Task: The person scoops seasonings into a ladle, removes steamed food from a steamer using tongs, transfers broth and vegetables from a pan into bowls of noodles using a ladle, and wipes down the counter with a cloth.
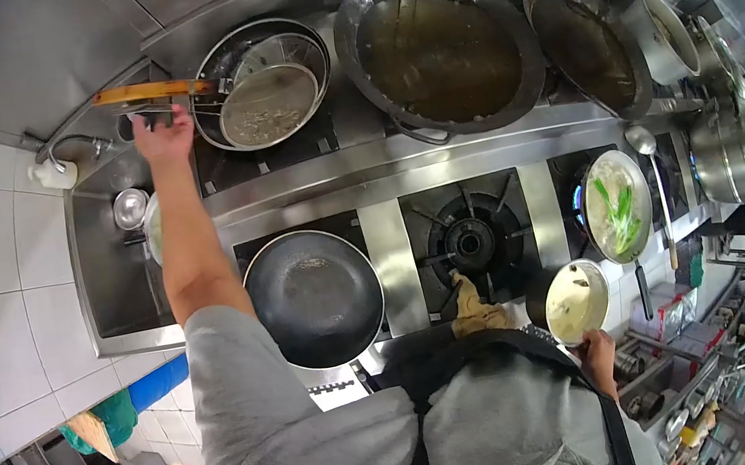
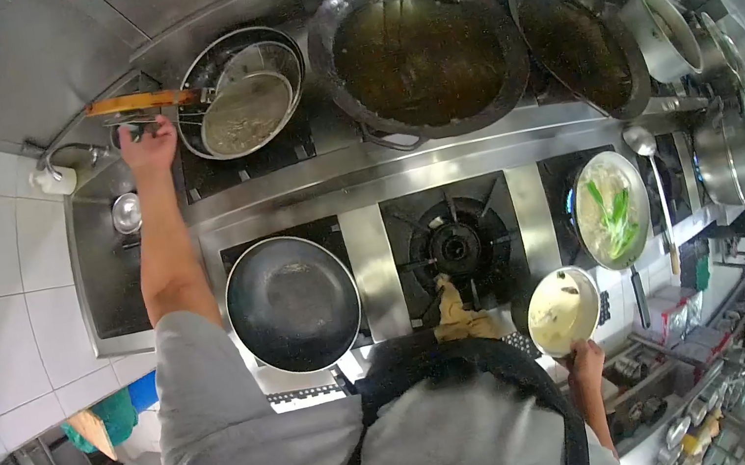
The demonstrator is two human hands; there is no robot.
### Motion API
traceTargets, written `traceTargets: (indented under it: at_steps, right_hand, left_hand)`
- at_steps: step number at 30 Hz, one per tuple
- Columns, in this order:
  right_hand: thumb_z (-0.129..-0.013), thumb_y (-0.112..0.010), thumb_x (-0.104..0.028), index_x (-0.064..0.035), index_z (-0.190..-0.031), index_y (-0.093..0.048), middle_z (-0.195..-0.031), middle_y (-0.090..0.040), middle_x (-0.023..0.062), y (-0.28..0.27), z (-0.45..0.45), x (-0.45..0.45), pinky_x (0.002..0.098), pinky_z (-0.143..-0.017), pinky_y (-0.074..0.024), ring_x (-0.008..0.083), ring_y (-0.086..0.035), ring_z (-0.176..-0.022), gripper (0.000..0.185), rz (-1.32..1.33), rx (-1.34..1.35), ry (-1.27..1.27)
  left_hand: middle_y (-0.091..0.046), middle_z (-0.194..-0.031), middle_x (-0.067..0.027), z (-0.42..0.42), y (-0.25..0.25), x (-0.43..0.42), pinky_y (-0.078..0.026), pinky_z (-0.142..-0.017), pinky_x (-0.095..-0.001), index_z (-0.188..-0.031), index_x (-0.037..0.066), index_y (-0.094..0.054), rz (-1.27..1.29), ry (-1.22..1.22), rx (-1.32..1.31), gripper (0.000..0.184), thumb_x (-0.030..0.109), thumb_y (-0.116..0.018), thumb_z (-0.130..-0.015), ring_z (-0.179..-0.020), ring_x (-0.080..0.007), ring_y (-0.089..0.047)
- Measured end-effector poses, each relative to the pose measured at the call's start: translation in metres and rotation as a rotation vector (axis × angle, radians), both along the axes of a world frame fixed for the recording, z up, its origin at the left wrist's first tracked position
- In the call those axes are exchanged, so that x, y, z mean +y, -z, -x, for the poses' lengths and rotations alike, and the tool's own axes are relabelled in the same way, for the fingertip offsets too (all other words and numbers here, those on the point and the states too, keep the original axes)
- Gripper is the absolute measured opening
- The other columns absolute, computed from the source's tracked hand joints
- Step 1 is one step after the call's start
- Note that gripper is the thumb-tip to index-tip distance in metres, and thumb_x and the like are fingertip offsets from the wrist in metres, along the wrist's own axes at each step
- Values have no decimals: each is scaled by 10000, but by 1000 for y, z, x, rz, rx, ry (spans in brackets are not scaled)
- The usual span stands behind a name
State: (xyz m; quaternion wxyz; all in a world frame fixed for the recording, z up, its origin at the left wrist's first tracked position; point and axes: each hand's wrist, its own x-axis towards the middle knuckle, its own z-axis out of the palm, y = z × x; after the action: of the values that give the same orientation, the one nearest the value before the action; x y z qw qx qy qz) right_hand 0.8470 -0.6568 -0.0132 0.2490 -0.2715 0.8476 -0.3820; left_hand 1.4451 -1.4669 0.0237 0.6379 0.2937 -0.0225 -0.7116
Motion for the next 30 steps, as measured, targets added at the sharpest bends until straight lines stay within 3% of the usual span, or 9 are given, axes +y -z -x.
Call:
traceTargets:
  at_steps: [4, 6, 7, 9, 12, 15, 17, 25, 30]
  right_hand:
    - [-766, -798, -64, -21, -845, -602, -759, -650, 172, -11, 3, -23, 447, -655, -549, 372, -657, -698, 216, -47, 103, -66]
    - [-848, -665, -93, -15, -844, -601, -785, -652, 121, -17, 10, -28, 411, -676, -618, 285, -685, -698, 100, 13, -625, 488]
    - [-871, -564, -114, -6, -870, -606, -823, -645, 81, -20, 7, -29, 398, -680, -655, 223, -697, -715, 116, -6, -484, 349]
    - [-873, -574, -125, 28, -874, -601, -836, -637, 104, -22, 4, -36, 389, -658, -652, 217, -684, -704, 155, 2, -491, 436]
    - [-871, -581, -134, 68, -883, -601, -852, -645, 141, -26, 0, -41, 371, -634, -645, 211, -675, -684, 204, 18, -506, 469]
    - [-862, -575, -127, 74, -878, -603, -830, -658, 148, -42, -9, -49, 355, -624, -634, 211, -674, -653, 204, 54, -513, 439]
    - [-846, -576, -101, 65, -852, -599, -763, -647, 120, -40, -9, -45, 343, -598, -613, 192, -655, -605, 168, 72, -518, 431]
    - [-850, -614, -75, 29, -766, -624, -708, -626, 63, -19, -5, -3, 307, -537, -526, 154, -595, -561, 135, 141, -547, 403]
    - [-863, -617, -83, 11, -727, -601, -661, -573, 31, -17, -6, 24, 298, -535, -505, 118, -543, -554, 167, 185, -593, 444]
  left_hand:
    - [-599, -1051, -215, -40, -15, 33, -436, -632, -360, -1344, 23, -517, 12, 111, -80, 787, 725, -418, -1002, -851, -305, -577]
    - [-594, -1171, -250, -56, -19, 56, -482, -703, -406, -1431, 29, -494, 90, 153, 2, 872, 767, -322, -999, -1015, -362, -603]
    - [-583, -1253, -272, -59, -21, 68, -505, -741, -433, -1473, 33, -482, 103, 166, 27, 907, 778, -271, -1001, -1101, -393, -609]
    - [-461, -1480, -320, -53, -45, 122, -548, -811, -458, -1525, 32, -456, 86, 237, 72, 847, 703, -286, -1036, -1278, -431, -565]
    - [-211, -1668, -331, -24, -90, 216, -574, -740, -317, -1530, -19, -416, 68, 508, 118, 642, 383, -559, -1050, -1290, -408, -604]
    - [-556, -1374, -212, -6, -68, 252, -463, -542, -203, -1544, -20, -374, -48, 737, 97, 616, 128, -610, -994, -820, -186, -666]
    - [-596, -888, -2, 21, -77, 265, -390, -456, -211, -1500, 20, -475, -196, 741, 208, 466, 73, -515, -1038, -549, -50, -445]
    - [-540, -791, 13, 115, -203, 292, -267, -368, -207, -1385, 59, -570, 54, 628, -824, 348, 132, -494, -1053, -448, -52, -364]
    - [-581, -768, -22, 221, -190, 244, -319, -358, -249, -1086, 51, -567, 171, 756, -1382, 136, 107, -465, -1015, -457, -94, -451]
